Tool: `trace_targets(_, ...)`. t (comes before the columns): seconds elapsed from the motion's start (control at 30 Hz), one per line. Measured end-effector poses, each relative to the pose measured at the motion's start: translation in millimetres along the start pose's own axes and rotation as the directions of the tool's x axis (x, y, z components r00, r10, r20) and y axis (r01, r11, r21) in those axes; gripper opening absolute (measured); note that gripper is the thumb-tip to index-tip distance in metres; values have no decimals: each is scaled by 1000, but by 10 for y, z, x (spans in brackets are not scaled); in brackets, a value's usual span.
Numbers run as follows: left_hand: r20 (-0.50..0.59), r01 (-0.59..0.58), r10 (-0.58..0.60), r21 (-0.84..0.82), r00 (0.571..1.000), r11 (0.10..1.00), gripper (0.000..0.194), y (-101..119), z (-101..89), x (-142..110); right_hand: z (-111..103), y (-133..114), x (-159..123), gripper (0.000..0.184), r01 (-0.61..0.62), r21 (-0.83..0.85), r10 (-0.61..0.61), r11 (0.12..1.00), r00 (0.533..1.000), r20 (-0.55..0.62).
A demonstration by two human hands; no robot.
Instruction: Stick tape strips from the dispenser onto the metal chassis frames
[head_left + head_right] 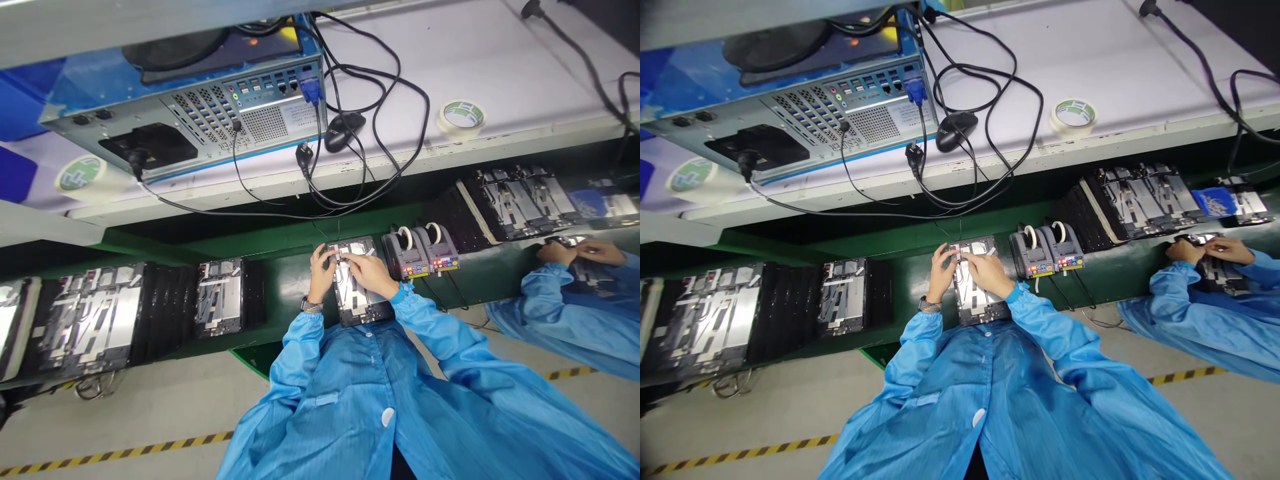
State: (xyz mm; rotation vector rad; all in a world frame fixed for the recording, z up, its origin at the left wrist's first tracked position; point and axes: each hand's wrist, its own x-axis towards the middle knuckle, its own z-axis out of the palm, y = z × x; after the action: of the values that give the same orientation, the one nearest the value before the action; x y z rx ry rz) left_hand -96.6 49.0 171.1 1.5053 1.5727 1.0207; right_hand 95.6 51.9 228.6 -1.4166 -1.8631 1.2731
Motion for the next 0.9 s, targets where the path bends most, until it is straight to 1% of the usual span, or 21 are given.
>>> trace_targets(0.03, -3, 4, -4, -2, 1000, 1000, 25, -8, 3, 1, -17, -1, 43, 43, 82, -165, -83, 983, 997, -1)
trace_targets(0.07, -7, 11, -11, -5, 1000, 1000, 25, -13, 6, 2, -28, 4, 87, 47, 145, -291, -141, 946, 989, 35)
trace_targets(0.13, -12, 24, -24, -11, 1000, 1000, 23, -19, 10, 6, -31, 28, 164, 52, 218, -436, -178, 873, 975, 130)
trace_targets(0.23, -11, 20, -20, -18, 1000, 1000, 22, -22, 9, 16, -15, 75, 205, 56, 240, -509, -170, 826, 969, 181)
trace_targets(0.4, 4, 11, -11, -10, 1000, 1000, 24, -22, -9, 27, -47, 54, 130, 58, 272, -563, -163, 781, 958, 237)
trace_targets(0.5, -2, 13, -13, -3, 1000, 1000, 22, -13, -1, 36, -70, 17, 102, 57, 270, -554, -156, 787, 957, 245)
trace_targets(0.57, -31, -7, 7, 2, 1000, 1000, 19, 4, 16, 58, -76, 31, 70, 53, 232, -491, -161, 840, 970, 183)
trace_targets(0.6, -46, -15, 16, 6, 999, 1000, 17, 15, 27, 76, -80, 60, 36, 50, 200, -438, -167, 876, 979, 114)
trace_targets(0.63, -57, -21, 22, 10, 998, 1000, 16, 28, 37, 95, -86, 106, -17, 47, 161, -378, -168, 912, 986, 15)
trace_targets(0.67, -62, -25, 26, 13, 998, 1000, 14, 41, 46, 113, -95, 170, -88, 45, 115, -317, -158, 941, 981, -114)
trace_targets(0.7, -65, -26, 26, 8, 998, 1000, 13, 53, 53, 124, -105, 250, -179, 43, 64, -262, -134, 963, 957, -257)
trace_targets(0.73, -69, -21, 20, -11, 997, 1000, 14, 62, 60, 120, -116, 345, -284, 42, 11, -216, -97, 976, 915, -392)
trace_targets(0.77, -78, -7, 4, -45, 997, 999, 19, 68, 65, 96, -125, 448, -400, 42, -43, -180, -54, 983, 864, -500)
trace_targets(0.8, -93, 19, -27, -91, 995, 996, 29, 72, 72, 45, -127, 555, -519, 43, -90, -155, -13, 984, 827, -563)
trace_targets(0.83, -106, 59, -74, -140, 992, 988, 41, 74, 81, -38, -121, 657, -635, 47, -124, -137, 24, 983, 820, -572)
trace_targets(0.87, -111, 109, -131, -182, 985, 977, 54, 77, 94, -152, -103, 748, -745, 51, -144, -122, 56, 982, 840, -539)
trace_targets(0.9, -102, 167, -191, -211, 976, 963, 65, 84, 113, -294, -72, 821, -845, 54, -157, -111, 84, 981, 871, -484)
